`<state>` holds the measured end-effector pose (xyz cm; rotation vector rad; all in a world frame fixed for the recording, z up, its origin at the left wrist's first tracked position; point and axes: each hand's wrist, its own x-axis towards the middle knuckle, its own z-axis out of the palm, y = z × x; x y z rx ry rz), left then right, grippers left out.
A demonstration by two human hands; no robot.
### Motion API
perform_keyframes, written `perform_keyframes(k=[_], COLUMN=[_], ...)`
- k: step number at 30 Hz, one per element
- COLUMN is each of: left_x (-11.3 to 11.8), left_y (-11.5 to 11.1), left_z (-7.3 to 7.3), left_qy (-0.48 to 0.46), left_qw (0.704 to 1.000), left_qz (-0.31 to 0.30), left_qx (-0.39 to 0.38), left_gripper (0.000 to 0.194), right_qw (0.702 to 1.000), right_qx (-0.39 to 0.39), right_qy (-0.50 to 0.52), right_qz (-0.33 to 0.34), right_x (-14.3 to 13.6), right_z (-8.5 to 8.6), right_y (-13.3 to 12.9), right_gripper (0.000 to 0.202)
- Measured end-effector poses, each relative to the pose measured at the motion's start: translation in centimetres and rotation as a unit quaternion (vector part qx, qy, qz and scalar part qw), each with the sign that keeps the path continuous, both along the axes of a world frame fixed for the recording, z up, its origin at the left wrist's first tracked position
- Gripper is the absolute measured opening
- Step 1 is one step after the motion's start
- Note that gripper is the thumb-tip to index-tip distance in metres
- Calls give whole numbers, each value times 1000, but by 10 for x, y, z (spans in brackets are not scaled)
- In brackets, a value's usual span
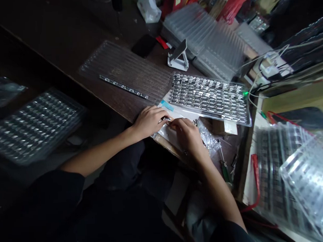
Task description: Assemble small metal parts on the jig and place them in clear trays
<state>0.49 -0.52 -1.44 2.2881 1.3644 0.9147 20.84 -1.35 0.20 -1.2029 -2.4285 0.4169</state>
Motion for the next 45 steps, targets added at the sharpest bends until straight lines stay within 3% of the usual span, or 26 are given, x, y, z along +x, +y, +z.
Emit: perform_keyframes(k=[3, 7, 11, 15, 21, 30, 34, 39, 45], left_x=[-1, 7, 26, 38, 39, 39, 41, 36, 4], left_y=[0, 7, 9, 8, 9, 9, 9, 5, 5], left_z=[2, 7, 7, 2, 1, -3, -3, 3, 12], left_qy=[7, -47, -83, -70, -45, -34, -43, -129, -159], left_qw=[1000, 998, 997, 997, 998, 999, 998, 992, 987], left_qz=[11, 42, -3, -29, -29, -25, -17, 7, 11], left_qx=[-6, -2, -1, -9, -18, -24, -36, 0, -4], left_gripper=[11, 7, 9, 11, 12, 11, 11, 4, 5], right_qw=[999, 997, 985, 979, 984, 982, 988, 985, 994], right_qx=[-8, -27, -30, -76, -88, -99, -45, -51, -60], right_qy=[-38, -45, -120, -140, -106, -1, 57, 65, 72], right_qz=[9, -55, -120, -125, -116, -163, -139, -149, -60], right_x=[-2, 10, 34, 39, 39, 46, 45, 34, 9], right_z=[4, 15, 23, 24, 23, 27, 23, 20, 11], right_y=[-2, -1, 0, -1, -1, -1, 1, 2, 2], right_gripper=[23, 22, 23, 13, 14, 11, 19, 17, 21])
